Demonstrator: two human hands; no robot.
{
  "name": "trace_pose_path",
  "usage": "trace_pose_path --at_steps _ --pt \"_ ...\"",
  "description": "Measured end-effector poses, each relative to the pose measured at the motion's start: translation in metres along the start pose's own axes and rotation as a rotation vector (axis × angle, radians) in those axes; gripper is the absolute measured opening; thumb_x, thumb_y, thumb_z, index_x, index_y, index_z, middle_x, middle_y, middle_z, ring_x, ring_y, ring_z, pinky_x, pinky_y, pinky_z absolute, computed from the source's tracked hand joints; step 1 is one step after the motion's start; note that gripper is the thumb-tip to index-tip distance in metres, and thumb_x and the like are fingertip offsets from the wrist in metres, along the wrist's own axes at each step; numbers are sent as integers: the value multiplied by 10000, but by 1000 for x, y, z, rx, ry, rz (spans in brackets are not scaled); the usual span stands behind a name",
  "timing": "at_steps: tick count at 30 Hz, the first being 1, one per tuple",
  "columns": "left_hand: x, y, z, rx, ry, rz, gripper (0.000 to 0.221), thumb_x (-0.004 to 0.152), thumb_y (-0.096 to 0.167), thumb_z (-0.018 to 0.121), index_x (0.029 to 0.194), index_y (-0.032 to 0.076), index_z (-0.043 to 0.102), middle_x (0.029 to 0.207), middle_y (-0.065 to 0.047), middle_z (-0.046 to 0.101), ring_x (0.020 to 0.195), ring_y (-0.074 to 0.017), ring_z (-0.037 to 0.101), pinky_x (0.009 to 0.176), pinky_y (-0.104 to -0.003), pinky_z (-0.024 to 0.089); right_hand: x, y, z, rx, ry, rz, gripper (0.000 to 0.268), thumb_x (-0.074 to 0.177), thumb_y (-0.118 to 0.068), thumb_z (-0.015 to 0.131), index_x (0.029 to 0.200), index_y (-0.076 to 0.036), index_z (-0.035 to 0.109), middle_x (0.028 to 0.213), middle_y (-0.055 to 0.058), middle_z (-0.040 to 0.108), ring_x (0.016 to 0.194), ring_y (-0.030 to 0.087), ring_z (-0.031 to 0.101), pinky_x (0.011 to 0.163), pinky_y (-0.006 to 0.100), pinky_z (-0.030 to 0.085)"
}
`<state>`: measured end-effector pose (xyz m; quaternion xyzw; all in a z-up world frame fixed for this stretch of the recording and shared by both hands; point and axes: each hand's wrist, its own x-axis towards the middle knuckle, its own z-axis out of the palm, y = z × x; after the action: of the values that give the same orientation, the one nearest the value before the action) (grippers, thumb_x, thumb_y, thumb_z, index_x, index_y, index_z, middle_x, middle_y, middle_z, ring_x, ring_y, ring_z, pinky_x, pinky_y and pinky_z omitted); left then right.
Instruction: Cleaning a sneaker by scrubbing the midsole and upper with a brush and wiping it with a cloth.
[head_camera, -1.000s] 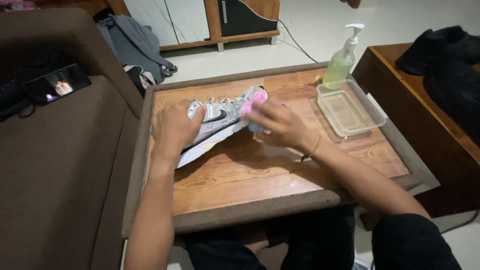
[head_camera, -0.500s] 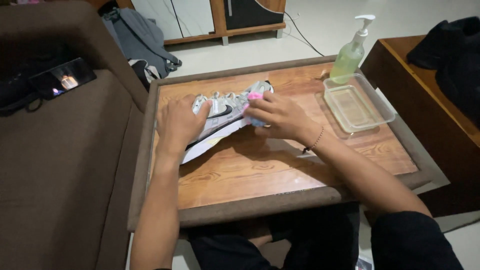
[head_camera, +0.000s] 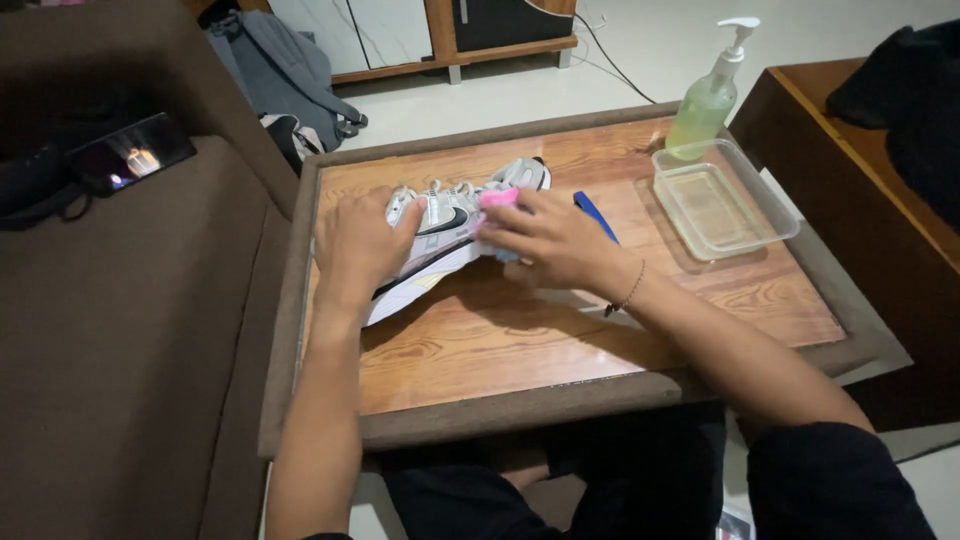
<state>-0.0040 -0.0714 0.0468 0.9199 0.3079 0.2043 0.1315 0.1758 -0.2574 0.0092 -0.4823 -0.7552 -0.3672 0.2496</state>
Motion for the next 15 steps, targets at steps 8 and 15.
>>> trace_pose_path --at_steps 8,15 --pt "-1 1 -2 -11 19 -19 559 944 605 568 1016 88 770 819 -248 719 844 -472 720 743 -518 530 -33 40 -14 -17 -104 189 243 813 -247 693 1031 -147 733 975 84 652 778 297 600 722 383 516" --pt "-6 2 -3 6 7 -28 562 953 599 553 1014 80 761 813 -248 714 821 -461 724 730 -503 532 -70 41 24 319 -12 387 356 887 -359 608 1152 -137 694 1017 89 670 842 306 658 750 374 544"
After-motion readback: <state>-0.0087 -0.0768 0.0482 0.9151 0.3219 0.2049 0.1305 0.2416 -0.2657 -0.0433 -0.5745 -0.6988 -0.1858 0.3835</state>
